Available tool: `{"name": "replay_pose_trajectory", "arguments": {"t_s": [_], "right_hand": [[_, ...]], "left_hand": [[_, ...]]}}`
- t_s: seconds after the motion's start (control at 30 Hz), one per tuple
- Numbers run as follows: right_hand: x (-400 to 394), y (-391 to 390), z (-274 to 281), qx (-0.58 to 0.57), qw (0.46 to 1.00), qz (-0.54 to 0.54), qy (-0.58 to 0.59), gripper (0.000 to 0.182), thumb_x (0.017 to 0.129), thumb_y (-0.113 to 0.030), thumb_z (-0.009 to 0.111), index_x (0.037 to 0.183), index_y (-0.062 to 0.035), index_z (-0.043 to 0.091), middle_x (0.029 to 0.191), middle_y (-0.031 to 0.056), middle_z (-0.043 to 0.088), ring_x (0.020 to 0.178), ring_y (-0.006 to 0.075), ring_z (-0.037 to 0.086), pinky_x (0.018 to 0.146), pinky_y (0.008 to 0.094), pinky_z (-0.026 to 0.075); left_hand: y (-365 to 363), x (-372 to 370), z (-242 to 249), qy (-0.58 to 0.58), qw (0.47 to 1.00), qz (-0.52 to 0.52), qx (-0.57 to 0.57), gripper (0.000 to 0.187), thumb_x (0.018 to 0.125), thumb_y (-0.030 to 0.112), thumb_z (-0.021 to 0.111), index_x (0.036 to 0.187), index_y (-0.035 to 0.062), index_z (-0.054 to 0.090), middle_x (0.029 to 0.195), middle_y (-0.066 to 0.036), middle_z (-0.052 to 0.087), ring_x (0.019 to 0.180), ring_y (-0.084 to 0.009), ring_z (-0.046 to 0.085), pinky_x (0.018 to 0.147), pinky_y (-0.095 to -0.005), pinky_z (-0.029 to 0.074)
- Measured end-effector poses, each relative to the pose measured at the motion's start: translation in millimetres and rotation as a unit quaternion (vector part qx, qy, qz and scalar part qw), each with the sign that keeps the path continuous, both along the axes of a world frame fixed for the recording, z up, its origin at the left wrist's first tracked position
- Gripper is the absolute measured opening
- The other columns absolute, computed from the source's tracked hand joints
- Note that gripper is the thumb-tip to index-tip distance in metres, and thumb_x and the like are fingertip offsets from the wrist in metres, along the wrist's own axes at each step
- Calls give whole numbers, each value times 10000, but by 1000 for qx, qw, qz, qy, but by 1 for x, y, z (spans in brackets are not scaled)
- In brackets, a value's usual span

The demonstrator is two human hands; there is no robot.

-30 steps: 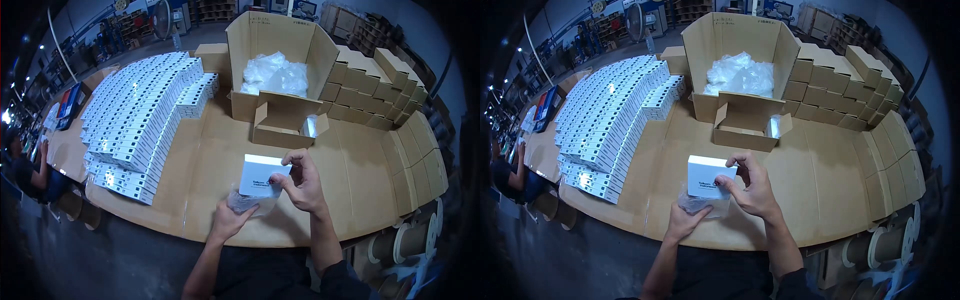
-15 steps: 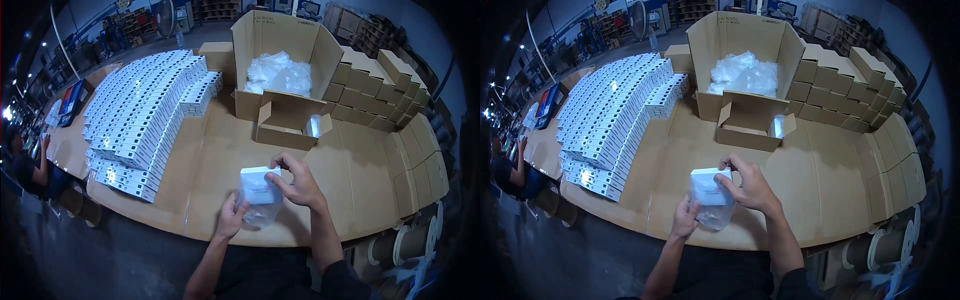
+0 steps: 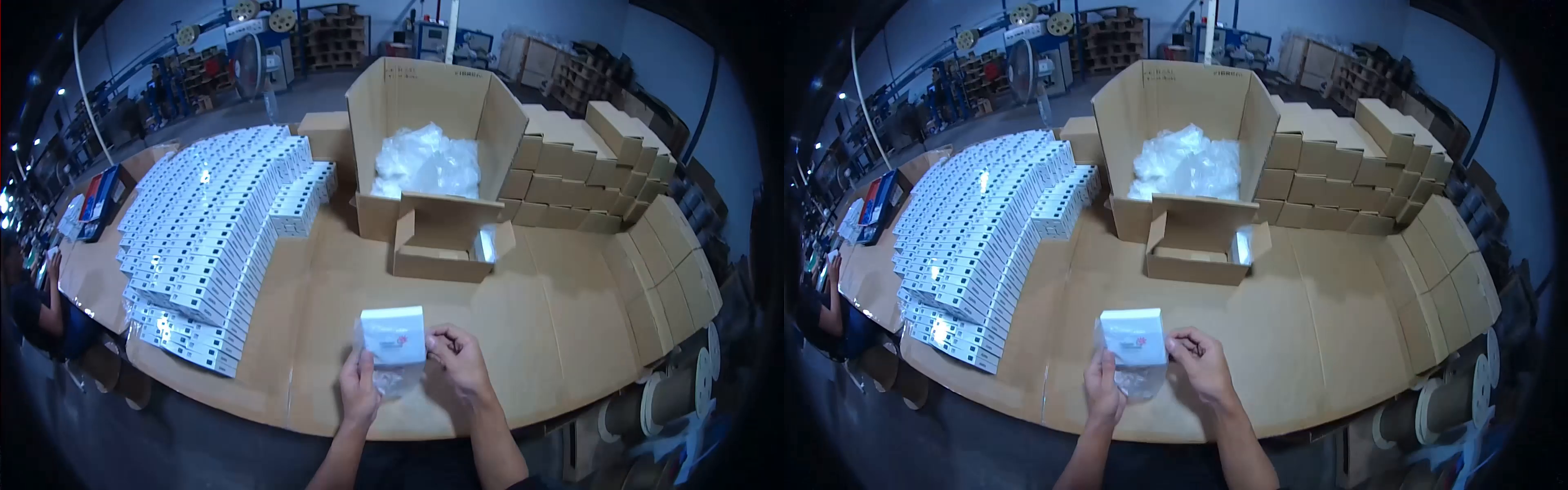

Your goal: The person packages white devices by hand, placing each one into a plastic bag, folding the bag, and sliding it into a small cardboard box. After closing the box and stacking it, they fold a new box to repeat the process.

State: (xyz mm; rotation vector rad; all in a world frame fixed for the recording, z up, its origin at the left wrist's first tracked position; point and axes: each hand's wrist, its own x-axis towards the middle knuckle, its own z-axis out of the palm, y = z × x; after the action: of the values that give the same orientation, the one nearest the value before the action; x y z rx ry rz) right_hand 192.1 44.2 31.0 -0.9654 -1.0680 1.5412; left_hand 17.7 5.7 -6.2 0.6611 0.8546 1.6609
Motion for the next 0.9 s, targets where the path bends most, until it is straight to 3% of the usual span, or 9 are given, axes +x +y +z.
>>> {"name": "replay_pose_trajectory", "arguments": {"t_s": [0.13,0.2,0.37,0.47,0.57,0.7,0.8,0.83,0.9], "right_hand": [[-1,9,-5,47,997,-64,18,99,996,-33,669,1077,23,681,983,38,697,888,87,641,829,252,541],[-1,15,0,67,993,-98,8,86,995,-30,667,1064,18,683,973,30,693,879,87,640,827,245,537],[-1,23,5,69,978,-41,192,97,1049,-133,604,1086,-43,606,1223,157,692,1088,146,602,1016,315,455],[-3,27,10,69,979,-34,186,104,1054,-147,595,1074,-45,588,1225,159,686,1100,171,610,1026,337,449],[2,33,6,103,991,-48,77,112,1065,-152,571,1067,-39,567,1252,172,667,1140,180,603,1049,366,447],[-2,33,10,117,984,-32,131,134,1074,-154,544,1084,-22,566,1354,201,594,1256,231,564,1098,387,437],[-7,35,13,140,982,-29,121,147,1073,-162,546,1094,-18,566,1378,205,574,1280,258,553,1106,397,440],[-6,36,11,107,984,-34,136,157,1073,-176,549,1089,-20,564,1382,207,571,1263,263,564,1101,405,451],[-4,37,8,122,987,-36,101,160,1075,-183,549,1085,-24,565,1383,209,570,1249,260,575,1094,401,453]], "left_hand": [[18,-9,-16,29,998,-47,17,435,1129,271,450,1371,-68,576,1226,-112,680,1116,-153,633,978,-304,505],[23,-11,-14,92,994,-53,22,452,1133,276,434,1368,-80,583,1237,-124,682,1147,-166,616,1029,-326,470],[34,-11,6,204,972,-67,92,471,1136,251,405,1443,-90,508,1367,-152,633,1306,-199,542,1146,-361,386],[34,-7,-5,145,981,-106,78,519,1126,257,430,1522,-75,392,1413,-197,576,1370,-266,505,1185,-422,360],[35,-7,-25,83,989,-121,34,548,1132,247,400,1590,-25,274,1501,-182,489,1393,-292,483,1207,-464,345],[34,-1,-27,54,991,-114,38,590,1129,233,406,1628,12,183,1519,-176,460,1409,-293,463,1209,-474,344],[35,6,-16,-15,990,-120,75,607,1128,229,405,1638,26,146,1511,-174,464,1407,-293,464,1207,-479,347],[34,6,-13,56,994,-86,39,619,1127,224,410,1635,10,129,1477,-169,491,1384,-289,489,1196,-472,362],[38,5,-6,-37,993,-108,31,566,1125,214,412,1604,-8,208,1441,-171,522,1359,-285,512,1181,-461,381]]}}
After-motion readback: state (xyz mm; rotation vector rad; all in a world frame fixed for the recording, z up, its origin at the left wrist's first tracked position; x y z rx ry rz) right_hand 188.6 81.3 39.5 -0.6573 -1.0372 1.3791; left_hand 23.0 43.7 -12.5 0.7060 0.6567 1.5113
